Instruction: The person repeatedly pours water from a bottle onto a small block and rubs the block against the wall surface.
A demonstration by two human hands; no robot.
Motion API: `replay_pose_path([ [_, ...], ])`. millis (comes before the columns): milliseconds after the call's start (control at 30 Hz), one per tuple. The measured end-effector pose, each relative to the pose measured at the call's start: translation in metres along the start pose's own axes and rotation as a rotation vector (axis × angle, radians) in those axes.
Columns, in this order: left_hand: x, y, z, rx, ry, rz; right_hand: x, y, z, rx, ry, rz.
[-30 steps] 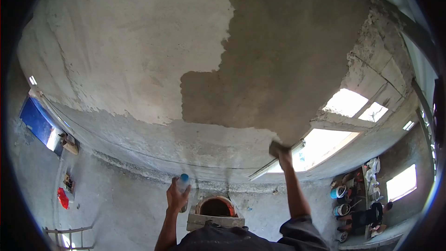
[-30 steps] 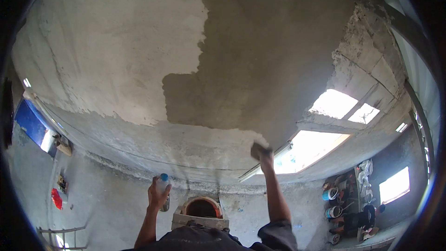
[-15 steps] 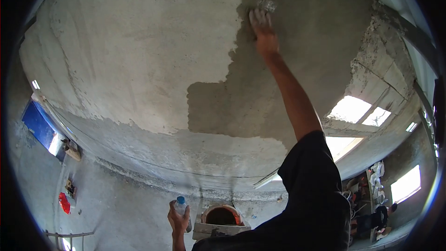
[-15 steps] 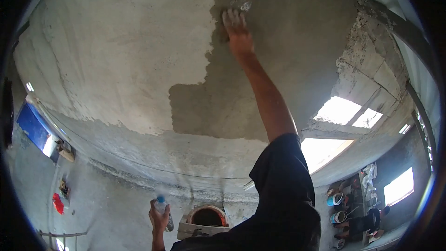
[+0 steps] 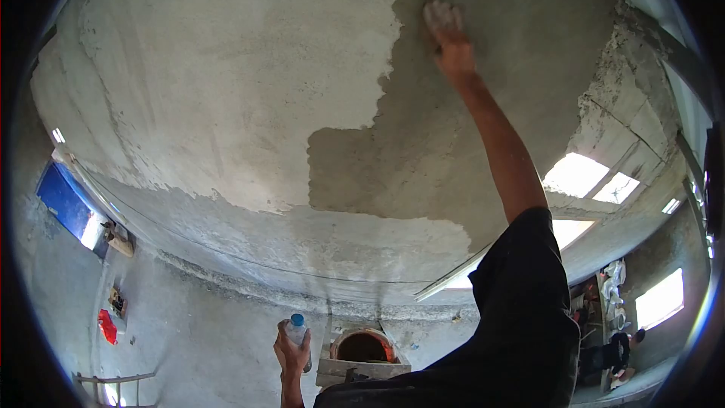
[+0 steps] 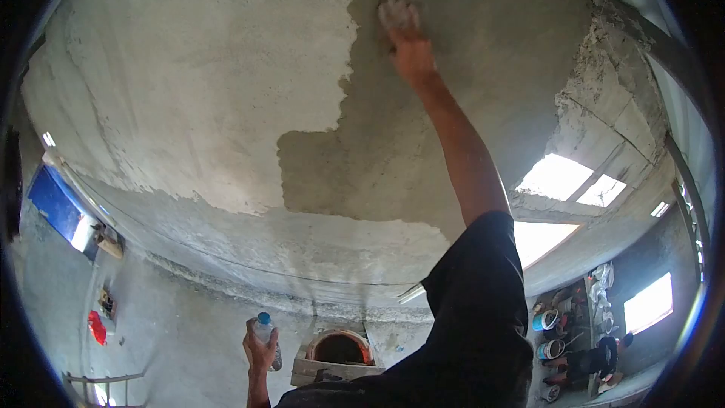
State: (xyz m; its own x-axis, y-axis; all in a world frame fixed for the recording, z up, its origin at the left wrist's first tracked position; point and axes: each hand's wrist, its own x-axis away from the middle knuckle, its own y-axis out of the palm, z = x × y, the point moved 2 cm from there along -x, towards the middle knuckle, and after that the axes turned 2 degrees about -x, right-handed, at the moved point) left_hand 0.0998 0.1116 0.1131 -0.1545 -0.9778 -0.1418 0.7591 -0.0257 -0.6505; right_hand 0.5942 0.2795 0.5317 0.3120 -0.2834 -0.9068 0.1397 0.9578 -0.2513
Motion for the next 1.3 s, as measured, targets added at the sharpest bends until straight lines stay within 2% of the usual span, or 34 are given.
replay_pose_path([
  [33, -0.002, 0.001, 0.004, 0.013, 0.012, 0.005, 0.023, 0.005, -0.008, -0.046, -0.082, -0.148],
  [100, -0.003, 0.002, 0.010, 0.028, 0.027, 0.000, 0.064, 0.009, -0.023, -0.101, -0.102, -0.399],
  [233, -0.005, 0.005, 0.014, 0.038, 0.063, -0.018, 0.063, -0.011, -0.030, -0.194, -0.161, -0.468],
  [300, -0.005, 0.004, 0.016, 0.039, 0.075, -0.022, 0.039, -0.017, -0.005, -0.188, 0.005, -0.111],
  [333, -0.004, 0.004, 0.017, 0.033, 0.075, -0.033, 0.027, -0.016, 0.004, -0.188, 0.010, -0.114],
  [400, -0.003, 0.004, 0.016, 0.024, 0.075, -0.046, 0.009, -0.017, 0.021, -0.070, 0.102, 0.072],
  [433, -0.001, 0.005, 0.013, 0.025, 0.066, -0.057, 0.015, -0.012, 0.017, -0.071, 0.105, 0.070],
  [500, -0.003, 0.008, 0.012, 0.028, 0.056, -0.065, 0.039, 0.003, -0.007, -0.030, -0.038, 0.043],
  [567, -0.002, 0.005, 0.014, 0.000, 0.095, -0.051, 0.075, 0.009, -0.038, -0.133, -0.054, -0.199],
  [600, -0.002, 0.005, 0.010, -0.002, 0.100, -0.050, 0.089, 0.011, -0.042, -0.130, -0.051, -0.195],
  [667, -0.004, 0.013, 0.003, 0.012, 0.058, -0.080, 0.098, 0.019, -0.046, -0.324, -0.152, -0.292],
  [700, -0.009, 0.013, 0.006, 0.017, 0.068, -0.066, 0.084, 0.014, -0.042, -0.317, -0.161, -0.278],
  [767, -0.009, 0.008, 0.012, 0.004, 0.117, -0.053, 0.045, -0.008, -0.029, -0.146, 0.131, -0.120],
  [833, -0.011, 0.006, 0.016, 0.010, 0.110, -0.044, -0.009, -0.019, -0.002, -0.135, 0.091, 0.167],
  [867, -0.011, 0.005, 0.017, 0.017, 0.106, -0.042, -0.023, -0.011, 0.010, -0.141, 0.094, 0.166],
  [933, -0.011, 0.004, 0.020, 0.010, 0.093, -0.035, -0.046, 0.000, 0.021, -0.071, -0.020, 0.305],
  [967, -0.011, 0.003, 0.020, 0.006, 0.082, -0.038, -0.036, 0.007, 0.017, -0.076, -0.018, 0.307],
  [1033, -0.011, 0.006, 0.018, 0.006, 0.079, -0.028, 0.001, 0.020, -0.008, -0.074, -0.008, -0.070],
  [1100, -0.008, 0.008, 0.017, 0.001, 0.078, -0.035, 0.033, 0.010, -0.035, -0.122, -0.151, -0.261],
  [1133, -0.011, 0.010, 0.017, 0.018, 0.084, -0.059, 0.043, 0.010, -0.037, -0.118, -0.151, -0.261],
  [1200, -0.011, 0.010, 0.018, 0.038, 0.096, -0.079, 0.051, 0.013, -0.041, -0.257, -0.096, -0.535],
  [1233, -0.011, 0.009, 0.020, 0.039, 0.106, -0.060, 0.043, 0.010, -0.038, -0.254, -0.099, -0.528],
  [1300, -0.009, 0.006, 0.024, 0.034, 0.114, -0.044, 0.021, -0.001, -0.023, -0.215, -0.018, -0.277],
])
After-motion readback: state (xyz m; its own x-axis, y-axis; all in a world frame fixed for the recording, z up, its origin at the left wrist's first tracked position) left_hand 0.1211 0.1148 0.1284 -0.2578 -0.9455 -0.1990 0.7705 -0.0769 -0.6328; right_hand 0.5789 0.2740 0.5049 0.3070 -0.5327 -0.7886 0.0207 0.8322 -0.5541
